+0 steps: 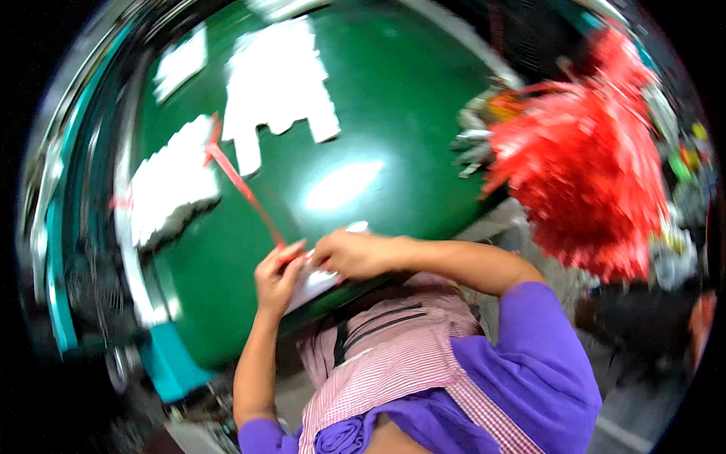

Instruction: The person folds white rectangular items on a green table and secures them with red plastic ties. They repeatedly pick up a flat white item, fold it into a compact bundle, and tie it with a red strip before placing it in a growing stack of finished bundles.

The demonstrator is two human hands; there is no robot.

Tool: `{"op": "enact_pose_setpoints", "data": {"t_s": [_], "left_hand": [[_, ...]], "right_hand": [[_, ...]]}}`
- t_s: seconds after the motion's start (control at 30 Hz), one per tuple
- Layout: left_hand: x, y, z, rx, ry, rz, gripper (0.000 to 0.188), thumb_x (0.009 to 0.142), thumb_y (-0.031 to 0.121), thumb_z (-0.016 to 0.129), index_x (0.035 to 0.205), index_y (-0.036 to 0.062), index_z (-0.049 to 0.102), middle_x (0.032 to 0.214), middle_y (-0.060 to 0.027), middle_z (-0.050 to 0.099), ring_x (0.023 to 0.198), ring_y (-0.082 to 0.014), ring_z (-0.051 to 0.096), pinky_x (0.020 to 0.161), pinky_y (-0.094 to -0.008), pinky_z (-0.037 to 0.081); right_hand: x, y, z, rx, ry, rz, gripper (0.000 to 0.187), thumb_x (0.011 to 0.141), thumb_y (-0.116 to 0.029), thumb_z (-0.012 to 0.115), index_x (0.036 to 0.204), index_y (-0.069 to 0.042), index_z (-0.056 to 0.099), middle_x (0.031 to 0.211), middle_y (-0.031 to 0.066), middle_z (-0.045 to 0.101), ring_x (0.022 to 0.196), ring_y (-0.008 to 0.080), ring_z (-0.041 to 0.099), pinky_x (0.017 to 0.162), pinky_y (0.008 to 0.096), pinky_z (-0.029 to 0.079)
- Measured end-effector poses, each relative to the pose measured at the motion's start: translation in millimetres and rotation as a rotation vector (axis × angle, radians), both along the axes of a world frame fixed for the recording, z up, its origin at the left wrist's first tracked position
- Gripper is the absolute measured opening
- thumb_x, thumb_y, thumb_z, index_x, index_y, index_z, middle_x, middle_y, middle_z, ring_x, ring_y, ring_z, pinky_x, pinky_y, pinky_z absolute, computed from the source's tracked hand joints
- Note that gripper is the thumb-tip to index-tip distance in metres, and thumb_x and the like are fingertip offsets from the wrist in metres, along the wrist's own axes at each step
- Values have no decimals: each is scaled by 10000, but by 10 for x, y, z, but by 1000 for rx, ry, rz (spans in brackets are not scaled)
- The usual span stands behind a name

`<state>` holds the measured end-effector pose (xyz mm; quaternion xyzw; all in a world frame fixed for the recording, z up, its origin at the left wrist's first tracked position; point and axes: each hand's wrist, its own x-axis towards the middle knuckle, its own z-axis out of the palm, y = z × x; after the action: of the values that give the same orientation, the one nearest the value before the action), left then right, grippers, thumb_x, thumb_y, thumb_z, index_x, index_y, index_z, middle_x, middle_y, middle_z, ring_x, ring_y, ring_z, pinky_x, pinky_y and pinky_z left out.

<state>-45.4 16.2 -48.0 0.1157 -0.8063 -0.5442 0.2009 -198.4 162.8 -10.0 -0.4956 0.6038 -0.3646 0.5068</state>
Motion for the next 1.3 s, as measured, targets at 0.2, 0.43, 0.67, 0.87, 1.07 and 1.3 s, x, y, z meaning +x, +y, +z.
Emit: {"op": "enact_pose_setpoints", "data": {"t_s": [0.2,0.43,0.67,0.87,1.07,1.3], "left_hand": [[-99,-15,15,303,-84,98,83,868,35,651,902,-39,667,786,-31,635,644,-76,545,570,-207,432],[-14,39,4,53,-4,89,72,853,17,616,814,-10,562,836,-54,588,751,-140,531,683,-271,448],[121,202,54,177,-50,-63,63,823,32,612,827,20,551,847,-128,573,740,-260,565,652,-371,465],[-84,-799,-91,-330,-227,52,100,866,56,591,800,-10,555,785,-108,572,704,-199,561,655,-324,460],[-14,-909,-14,97,-83,286,182,950,186,556,968,13,608,913,-22,633,782,-90,620,606,-226,476],[-48,-1393,303,-816,251,384,279,850,163,642,1114,77,630,1204,-130,578,1103,-294,556,930,-383,438]], "right_hand": [[340,146,-97,-769,870,-131,151,789,-129,596,722,6,595,1046,169,525,896,299,596,624,411,538],[13,-192,-247,-114,-630,-399,180,821,-105,539,787,36,645,670,84,637,476,140,522,430,298,402],[57,-91,-247,-359,14,-193,171,722,-70,564,823,-11,689,754,173,673,748,321,660,651,423,515],[345,45,-296,-751,685,5,167,746,-173,628,797,-14,638,897,186,574,792,366,598,719,456,504],[-36,-408,-97,-375,888,218,674,740,-76,622,1369,-138,387,965,170,565,872,362,595,755,454,495],[-601,-1976,-161,-442,384,-499,474,879,-268,610,1259,-7,502,1118,243,611,1011,397,597,865,424,476]]}}
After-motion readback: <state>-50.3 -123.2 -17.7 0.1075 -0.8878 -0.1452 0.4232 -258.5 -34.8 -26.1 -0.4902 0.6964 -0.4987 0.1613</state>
